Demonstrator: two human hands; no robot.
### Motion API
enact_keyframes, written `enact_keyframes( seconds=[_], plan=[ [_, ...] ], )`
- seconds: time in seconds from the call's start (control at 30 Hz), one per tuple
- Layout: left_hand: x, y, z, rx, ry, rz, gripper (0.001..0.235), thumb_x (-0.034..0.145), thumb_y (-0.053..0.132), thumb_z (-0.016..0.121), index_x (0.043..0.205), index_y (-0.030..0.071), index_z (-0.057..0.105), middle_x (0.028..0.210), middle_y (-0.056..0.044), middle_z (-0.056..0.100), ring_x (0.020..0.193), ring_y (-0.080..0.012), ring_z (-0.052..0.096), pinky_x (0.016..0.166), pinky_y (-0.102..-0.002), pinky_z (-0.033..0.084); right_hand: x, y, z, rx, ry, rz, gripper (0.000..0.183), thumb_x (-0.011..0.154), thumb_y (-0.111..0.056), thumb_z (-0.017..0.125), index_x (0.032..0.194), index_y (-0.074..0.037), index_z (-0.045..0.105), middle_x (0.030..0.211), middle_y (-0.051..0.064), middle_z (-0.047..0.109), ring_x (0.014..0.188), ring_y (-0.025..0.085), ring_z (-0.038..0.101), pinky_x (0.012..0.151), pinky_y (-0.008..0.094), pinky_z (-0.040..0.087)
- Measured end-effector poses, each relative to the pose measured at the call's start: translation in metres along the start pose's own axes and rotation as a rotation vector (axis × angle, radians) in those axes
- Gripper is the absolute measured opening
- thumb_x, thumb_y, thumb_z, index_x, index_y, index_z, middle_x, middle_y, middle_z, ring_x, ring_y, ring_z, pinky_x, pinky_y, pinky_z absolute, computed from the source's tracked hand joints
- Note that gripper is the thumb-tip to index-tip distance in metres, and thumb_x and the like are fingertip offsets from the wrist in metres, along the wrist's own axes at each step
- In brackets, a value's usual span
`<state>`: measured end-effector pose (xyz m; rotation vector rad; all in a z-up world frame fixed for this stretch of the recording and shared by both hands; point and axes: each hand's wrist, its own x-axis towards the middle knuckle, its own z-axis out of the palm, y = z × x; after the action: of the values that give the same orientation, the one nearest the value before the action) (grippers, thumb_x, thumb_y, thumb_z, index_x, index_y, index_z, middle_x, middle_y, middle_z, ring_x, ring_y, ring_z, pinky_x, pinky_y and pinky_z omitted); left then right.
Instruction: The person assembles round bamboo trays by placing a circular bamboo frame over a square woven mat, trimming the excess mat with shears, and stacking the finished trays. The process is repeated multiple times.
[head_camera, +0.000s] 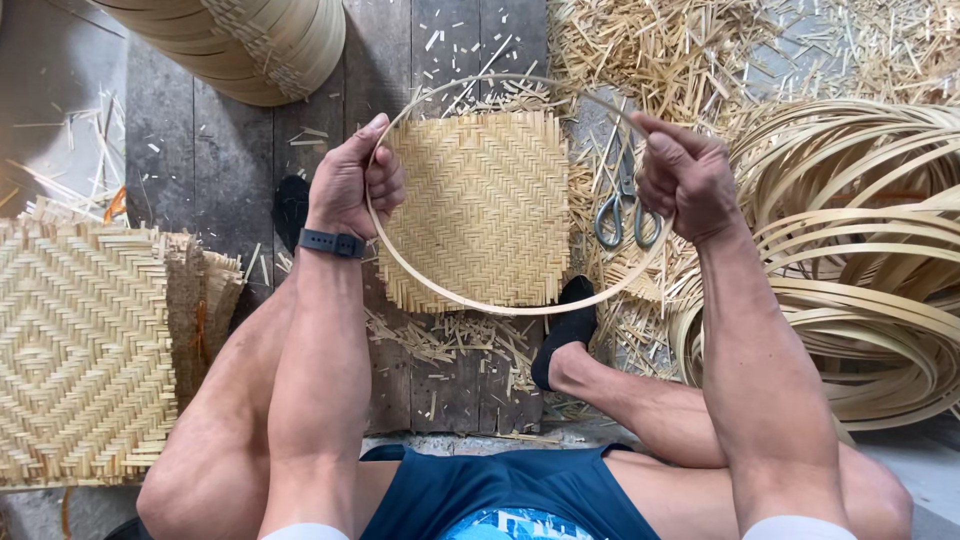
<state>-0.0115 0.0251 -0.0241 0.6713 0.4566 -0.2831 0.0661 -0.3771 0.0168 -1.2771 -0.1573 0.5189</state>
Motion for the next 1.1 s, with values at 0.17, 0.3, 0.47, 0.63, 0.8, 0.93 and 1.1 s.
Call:
enact_keyframes(
  seconds=[0.17,0.3,0.47,0.63,0.8,0.93,1.1],
  plan=[
    [0.003,-0.015,-0.005,-0.058,0.09,0.122,0.04,0.103,0.039,0.063,0.075,0.01,0.063,0.051,0.005,0.043,0.043,-0.0082,0.035,0.042,-0.025,0.028,0.006,0.022,-0.001,0.225,0.153,0.121,0.037,0.108,-0.024,0.057,0.137,-0.002,0.062,0.076,0.005,0.063,0.061,0.013,0.059,0.054,0.028,0.05],
    [0.012,-0.035,-0.038,-0.051,0.229,0.137,0.034,0.098,0.039,0.065,0.088,0.007,0.071,0.057,0.003,0.052,0.047,-0.0084,0.044,0.044,-0.024,0.033,0.009,0.075,0.0,0.246,0.234,0.147,0.033,0.108,-0.015,0.06,0.136,0.001,0.061,0.094,0.008,0.067,0.079,0.015,0.065,0.067,0.029,0.057],
    [0.04,-0.089,-0.107,0.168,0.544,0.327,0.022,0.078,0.011,0.08,0.097,0.009,0.07,0.08,-0.005,0.078,0.064,-0.0122,0.069,0.057,-0.027,0.054,0.023,0.147,-0.001,-0.077,0.477,0.222,0.03,0.098,-0.006,0.065,0.127,-0.001,0.064,0.095,0.003,0.069,0.079,0.013,0.068,0.068,0.035,0.064],
    [0.064,-0.122,-0.166,0.882,0.638,0.398,0.033,0.075,0.002,0.079,0.108,0.003,0.079,0.089,-0.005,0.079,0.077,-0.012,0.073,0.073,-0.027,0.059,0.034,0.199,-0.002,-0.715,0.477,0.167,0.021,0.091,-0.002,0.076,0.112,-0.004,0.077,0.094,0.002,0.076,0.082,0.009,0.071,0.078,0.027,0.058],
    [0.06,-0.134,-0.181,1.198,0.712,0.29,0.043,0.074,0.006,0.083,0.116,0.011,0.079,0.082,-0.008,0.078,0.073,-0.0139,0.072,0.074,-0.03,0.057,0.033,0.228,-0.004,-1.008,0.513,0.116,0.047,0.082,-0.001,0.078,0.127,-0.015,0.075,0.091,0.009,0.074,0.076,0.016,0.069,0.076,0.029,0.056],
    [0.057,-0.136,-0.18,1.221,0.767,0.235,0.032,0.074,0.011,0.089,0.105,0.007,0.081,0.087,-0.008,0.079,0.075,-0.0134,0.073,0.076,-0.03,0.058,0.027,0.229,-0.008,-1.005,0.512,0.066,0.045,0.084,-0.007,0.082,0.127,-0.017,0.075,0.107,0.008,0.078,0.085,0.013,0.074,0.082,0.029,0.057],
    [0.06,-0.129,-0.184,1.035,0.777,0.217,0.03,0.072,0.011,0.09,0.099,0.003,0.08,0.088,-0.007,0.08,0.079,-0.0129,0.076,0.077,-0.028,0.061,0.03,0.227,-0.007,-1.004,0.58,0.231,0.021,0.084,-0.015,0.085,0.105,-0.014,0.082,0.087,0.007,0.079,0.074,0.016,0.073,0.077,0.031,0.056]
  ],
)
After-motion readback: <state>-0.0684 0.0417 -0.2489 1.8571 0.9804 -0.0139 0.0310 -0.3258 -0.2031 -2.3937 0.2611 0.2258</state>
